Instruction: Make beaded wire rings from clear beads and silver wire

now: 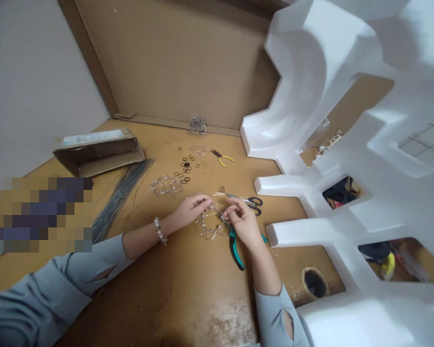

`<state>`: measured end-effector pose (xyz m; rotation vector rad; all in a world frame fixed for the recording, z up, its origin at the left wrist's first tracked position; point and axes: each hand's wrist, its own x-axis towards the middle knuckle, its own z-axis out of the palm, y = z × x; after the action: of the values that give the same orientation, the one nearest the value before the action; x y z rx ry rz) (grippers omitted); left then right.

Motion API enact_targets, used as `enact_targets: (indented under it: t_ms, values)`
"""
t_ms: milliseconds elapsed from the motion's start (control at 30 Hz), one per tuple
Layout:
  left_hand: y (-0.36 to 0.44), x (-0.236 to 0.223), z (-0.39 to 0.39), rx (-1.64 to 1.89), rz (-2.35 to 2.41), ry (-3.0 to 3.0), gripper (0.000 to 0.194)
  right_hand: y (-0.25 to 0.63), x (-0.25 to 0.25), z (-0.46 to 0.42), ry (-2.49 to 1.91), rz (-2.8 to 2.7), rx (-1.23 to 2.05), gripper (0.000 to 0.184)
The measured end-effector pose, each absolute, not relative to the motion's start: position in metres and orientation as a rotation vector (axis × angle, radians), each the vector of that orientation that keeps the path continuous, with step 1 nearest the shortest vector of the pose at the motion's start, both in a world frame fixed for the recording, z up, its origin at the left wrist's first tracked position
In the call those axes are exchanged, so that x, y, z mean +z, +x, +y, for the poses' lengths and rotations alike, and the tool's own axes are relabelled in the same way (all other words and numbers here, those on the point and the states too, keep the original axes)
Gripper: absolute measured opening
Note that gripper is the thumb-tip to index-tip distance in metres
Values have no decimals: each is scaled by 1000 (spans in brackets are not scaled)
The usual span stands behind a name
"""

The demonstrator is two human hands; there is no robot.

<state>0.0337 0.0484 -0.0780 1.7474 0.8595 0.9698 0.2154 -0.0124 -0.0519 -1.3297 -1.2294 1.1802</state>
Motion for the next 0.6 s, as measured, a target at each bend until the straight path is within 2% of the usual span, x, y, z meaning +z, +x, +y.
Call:
enact_targets:
  t_ms: [367,600]
  values:
    - [32,-73,45,936,785,2067,25,210,-56,-11,-1397,-1282,1130,35]
    - [32,-74,45,893,761,2132,26,205,-66,-12,-1375,-1394,1033,28]
